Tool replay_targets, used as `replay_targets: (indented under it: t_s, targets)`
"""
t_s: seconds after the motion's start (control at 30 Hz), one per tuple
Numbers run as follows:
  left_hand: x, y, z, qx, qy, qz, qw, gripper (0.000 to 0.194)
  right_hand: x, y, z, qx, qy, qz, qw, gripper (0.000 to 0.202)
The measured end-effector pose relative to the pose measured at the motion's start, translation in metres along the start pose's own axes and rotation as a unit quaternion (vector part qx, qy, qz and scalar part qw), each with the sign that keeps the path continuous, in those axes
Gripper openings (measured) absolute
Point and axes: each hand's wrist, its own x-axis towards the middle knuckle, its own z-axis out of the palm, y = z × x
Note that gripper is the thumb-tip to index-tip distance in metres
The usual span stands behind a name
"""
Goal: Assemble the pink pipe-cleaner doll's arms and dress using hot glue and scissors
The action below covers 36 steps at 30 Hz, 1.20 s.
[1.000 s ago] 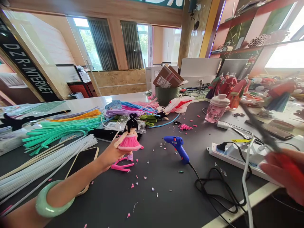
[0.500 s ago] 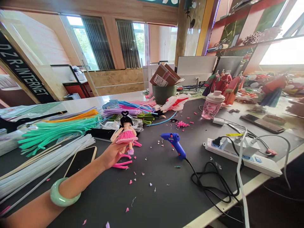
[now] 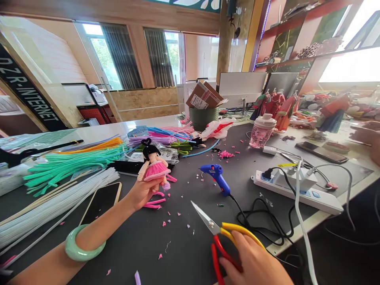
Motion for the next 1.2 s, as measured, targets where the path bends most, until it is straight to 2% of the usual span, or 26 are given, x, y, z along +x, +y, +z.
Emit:
replay_targets:
  t_s: [0.1,0.17,0.23,0.3,0.43,0.57,0.67,0.83,0.93,1.03,1.13,1.2]
  targets:
    - [-0.002,-0.001,0.0,0.001,0.004,-0.004,1.0,0.096,0.027,-0.02,0.016,-0.094,0.036,0.001,0.995,0.017]
    - [-0.002,-0.003,-0.001,0.003,0.004,-0.011,1.0,0.094,0.037,-0.029,0.024,-0.124,0.027,0.015,0.992,0.01]
    - [-0.003,-0.005,-0.001,0.003,0.004,-0.015,1.0,0.091,0.047,-0.037,0.024,-0.126,0.02,0.01,0.992,0.003]
    - [-0.003,-0.007,-0.001,0.002,0.004,-0.017,1.0,0.089,0.059,-0.047,0.017,-0.118,0.01,0.004,0.993,0.009]
    - [-0.008,-0.012,0.003,-0.004,0.003,-0.013,1.0,0.084,0.095,-0.075,0.003,-0.066,-0.023,0.0,0.998,0.012]
    - [-0.017,-0.017,0.01,-0.008,0.01,0.001,1.0,0.064,0.132,-0.098,0.007,0.003,-0.066,0.012,0.998,0.023]
    - [-0.021,-0.019,0.013,-0.014,0.015,0.012,1.0,0.049,0.147,-0.103,0.014,0.056,-0.091,0.02,0.994,0.025]
    - [-0.019,-0.021,0.014,-0.026,0.034,0.033,0.999,0.047,0.152,-0.094,0.024,0.163,-0.088,0.051,0.981,0.006]
    - [-0.018,-0.023,0.013,-0.029,0.044,0.036,0.998,0.048,0.153,-0.088,0.032,0.258,-0.079,0.081,0.959,0.004]
    - [-0.018,-0.025,0.011,-0.028,0.049,0.036,0.998,0.047,0.154,-0.084,0.038,0.364,-0.087,0.119,0.92,0.002]
    - [-0.019,-0.027,0.01,-0.025,0.044,0.034,0.998,0.046,0.155,-0.081,0.041,0.465,-0.121,0.153,0.863,0.011]
    - [-0.019,-0.027,0.01,-0.023,0.036,0.031,0.999,0.049,0.157,-0.08,0.042,0.532,-0.152,0.171,0.816,0.015]
